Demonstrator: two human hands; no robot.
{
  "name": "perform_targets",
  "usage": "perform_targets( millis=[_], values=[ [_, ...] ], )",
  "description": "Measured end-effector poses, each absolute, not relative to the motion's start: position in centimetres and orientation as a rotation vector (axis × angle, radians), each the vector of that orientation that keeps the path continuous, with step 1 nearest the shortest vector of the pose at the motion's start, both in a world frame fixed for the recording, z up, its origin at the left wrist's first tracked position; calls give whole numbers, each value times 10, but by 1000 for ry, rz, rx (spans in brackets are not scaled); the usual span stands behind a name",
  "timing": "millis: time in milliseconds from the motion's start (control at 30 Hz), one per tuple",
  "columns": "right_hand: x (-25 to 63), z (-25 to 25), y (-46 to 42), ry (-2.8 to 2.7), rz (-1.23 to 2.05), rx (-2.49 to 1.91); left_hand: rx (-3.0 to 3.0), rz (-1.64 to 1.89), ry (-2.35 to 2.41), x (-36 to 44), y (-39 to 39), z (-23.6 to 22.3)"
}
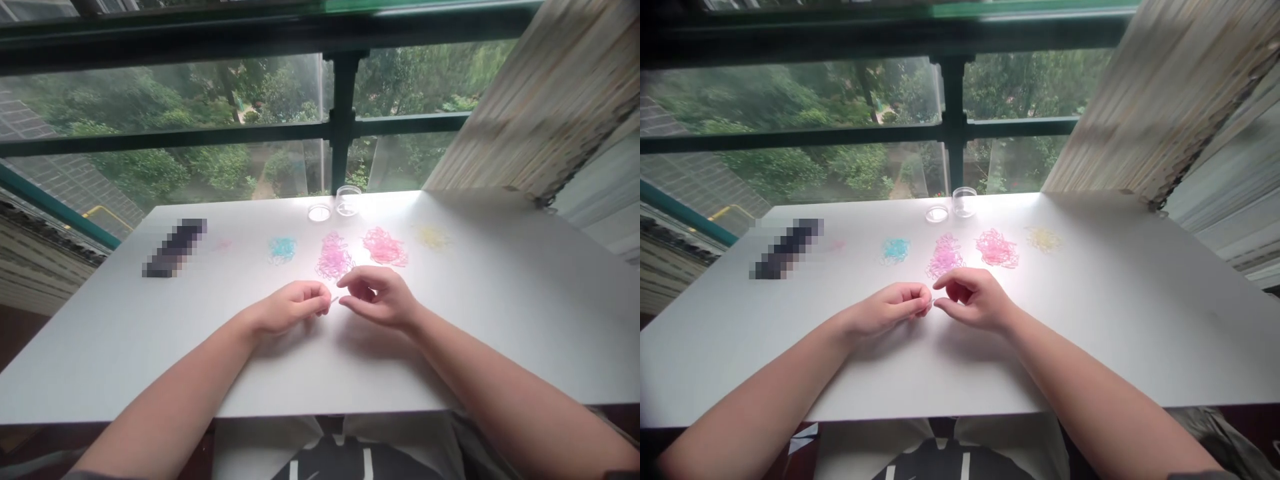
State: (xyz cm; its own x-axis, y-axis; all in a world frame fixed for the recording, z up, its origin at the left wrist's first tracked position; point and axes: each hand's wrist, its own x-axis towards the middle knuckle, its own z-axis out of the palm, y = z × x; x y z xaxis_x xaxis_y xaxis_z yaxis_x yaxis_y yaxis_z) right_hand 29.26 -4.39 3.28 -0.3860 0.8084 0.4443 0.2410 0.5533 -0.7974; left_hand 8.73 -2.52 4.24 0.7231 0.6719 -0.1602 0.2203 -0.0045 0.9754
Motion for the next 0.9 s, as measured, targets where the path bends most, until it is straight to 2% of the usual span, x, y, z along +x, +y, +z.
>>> perform_targets(
  millis=[400,567,900],
  values=[
    [290,28,-41,-2082,608,-753,1507,378,758,87,-22,36],
    [290,25,-39,-2078,579,-763,1505,577,721,87,-20,26],
    [291,21,-33,-2057,551,-864,1943,901,878,90,-18,21]
  ],
)
